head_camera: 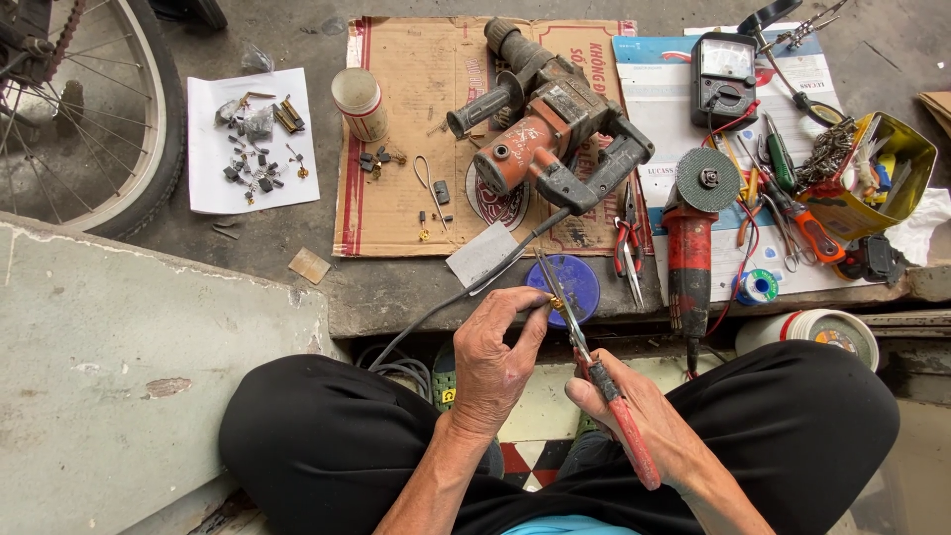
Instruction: Finishing and adjusting small metal electrical components using pliers and scissors in a workshop setting.
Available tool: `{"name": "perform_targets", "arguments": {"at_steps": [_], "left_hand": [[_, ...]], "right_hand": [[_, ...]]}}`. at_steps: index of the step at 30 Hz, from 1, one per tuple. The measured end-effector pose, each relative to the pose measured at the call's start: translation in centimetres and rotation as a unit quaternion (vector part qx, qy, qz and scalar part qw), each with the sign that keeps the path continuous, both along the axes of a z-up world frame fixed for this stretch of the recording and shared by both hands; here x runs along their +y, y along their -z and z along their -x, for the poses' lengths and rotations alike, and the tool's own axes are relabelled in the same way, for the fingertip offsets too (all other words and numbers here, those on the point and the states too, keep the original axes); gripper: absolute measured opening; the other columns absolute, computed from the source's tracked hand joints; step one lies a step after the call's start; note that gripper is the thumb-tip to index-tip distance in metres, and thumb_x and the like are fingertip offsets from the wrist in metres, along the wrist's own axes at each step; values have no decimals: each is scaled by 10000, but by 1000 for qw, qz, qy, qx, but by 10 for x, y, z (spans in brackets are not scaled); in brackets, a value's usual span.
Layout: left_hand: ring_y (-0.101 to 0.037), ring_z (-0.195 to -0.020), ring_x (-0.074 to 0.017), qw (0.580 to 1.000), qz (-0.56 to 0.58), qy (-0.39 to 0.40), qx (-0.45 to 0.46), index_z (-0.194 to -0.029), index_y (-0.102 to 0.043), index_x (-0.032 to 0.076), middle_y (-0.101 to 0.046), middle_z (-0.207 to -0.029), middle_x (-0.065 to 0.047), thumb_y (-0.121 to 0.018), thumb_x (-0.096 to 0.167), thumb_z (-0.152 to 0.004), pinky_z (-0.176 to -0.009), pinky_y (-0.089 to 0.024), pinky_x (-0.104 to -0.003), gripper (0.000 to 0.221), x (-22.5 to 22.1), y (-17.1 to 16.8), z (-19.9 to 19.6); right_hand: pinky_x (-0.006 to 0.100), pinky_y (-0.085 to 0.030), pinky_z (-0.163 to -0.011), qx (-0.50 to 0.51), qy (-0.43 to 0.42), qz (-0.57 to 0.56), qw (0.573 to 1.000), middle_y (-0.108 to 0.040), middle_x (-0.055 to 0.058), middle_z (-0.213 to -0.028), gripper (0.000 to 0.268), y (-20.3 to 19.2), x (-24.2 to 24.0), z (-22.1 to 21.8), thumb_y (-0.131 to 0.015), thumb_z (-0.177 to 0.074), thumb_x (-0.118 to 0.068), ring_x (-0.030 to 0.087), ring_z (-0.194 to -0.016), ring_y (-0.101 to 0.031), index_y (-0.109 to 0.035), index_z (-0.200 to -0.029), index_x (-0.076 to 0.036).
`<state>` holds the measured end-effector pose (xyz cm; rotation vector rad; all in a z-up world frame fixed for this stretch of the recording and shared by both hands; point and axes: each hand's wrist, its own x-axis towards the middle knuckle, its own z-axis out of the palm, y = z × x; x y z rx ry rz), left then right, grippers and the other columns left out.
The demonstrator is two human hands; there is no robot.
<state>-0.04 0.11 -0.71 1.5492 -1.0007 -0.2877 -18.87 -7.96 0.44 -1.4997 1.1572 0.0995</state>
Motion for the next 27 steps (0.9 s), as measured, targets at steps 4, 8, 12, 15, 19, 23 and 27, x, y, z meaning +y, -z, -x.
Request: {"name": "perform_targets", "arguments": {"at_steps": [4, 8, 12, 15, 19, 23, 27], "left_hand": [[-804, -1015, -168, 999, 2, -2, -40, -1161, -751, 66, -820, -1186, -56, -832, 4, -901, -951, -678, -299, 279, 1, -4, -4], [-803, -988, -159, 998, 12, -17, -52, -1135, -754, 64, -824, -1158, -49, -827, -1, -902, -928, -674, -289, 253, -1, -10, -3], [-805, -963, -159, 999, 11, -22, -47, -1111, -759, 52, -828, -1134, -60, -812, -6, -903, -902, -682, -278, 222, -2, -11, 0], [-798, -917, -149, 999, 10, -22, -46, -1091, -759, 51, -830, -1099, -54, -811, -7, -901, -855, -682, -267, 205, -2, -11, 2], [-794, -893, -147, 999, 5, -5, -37, -1079, -757, 51, -825, -1086, -45, -801, 6, -908, -832, -672, -272, 182, 0, -16, -2], [-806, -944, -150, 999, 12, -8, -45, -1110, -746, 64, -830, -1118, -47, -820, 3, -911, -892, -689, -276, 220, -3, -6, -1], [-803, -971, -146, 999, 14, -6, -29, -1140, -746, 79, -820, -1150, -30, -821, 13, -930, -916, -678, -277, 233, -3, -7, 1]], "right_hand": [[349, -395, -666, 33, -25, 20, 999, -619, 69, -722, 502, -9, -3, -5, -732, -901, -575, 197, -698, -586, -720, -921, -73], [354, -360, -659, -16, -7, -10, 1000, -577, 83, -735, 565, -7, 0, -6, -695, -881, -617, 209, -697, -550, -687, -937, -55], [370, -501, -618, -93, 32, -98, 990, -631, 133, -724, 579, 4, 5, -4, -626, -937, -542, 235, -684, -606, -736, -1070, 11], [379, -511, -593, -126, 36, -116, 985, -645, 140, -692, 676, 15, 4, 1, -620, -880, -630, 247, -652, -624, -740, -1016, 22], [348, -405, -803, 18, -31, -28, 999, -630, 67, -850, 613, -12, 2, -6, -570, -907, -639, 197, -846, -569, -738, -1128, -92], [343, -469, -692, -34, 5, -87, 996, -638, 110, -795, 418, -8, -3, -3, -606, -977, -423, 219, -751, -606, -713, -1104, -40], [392, -528, -690, -157, 30, -134, 978, -728, 156, -811, 724, -19, 3, -6, -474, -997, -579, 258, -756, -676, -803, -1184, 38]]}}
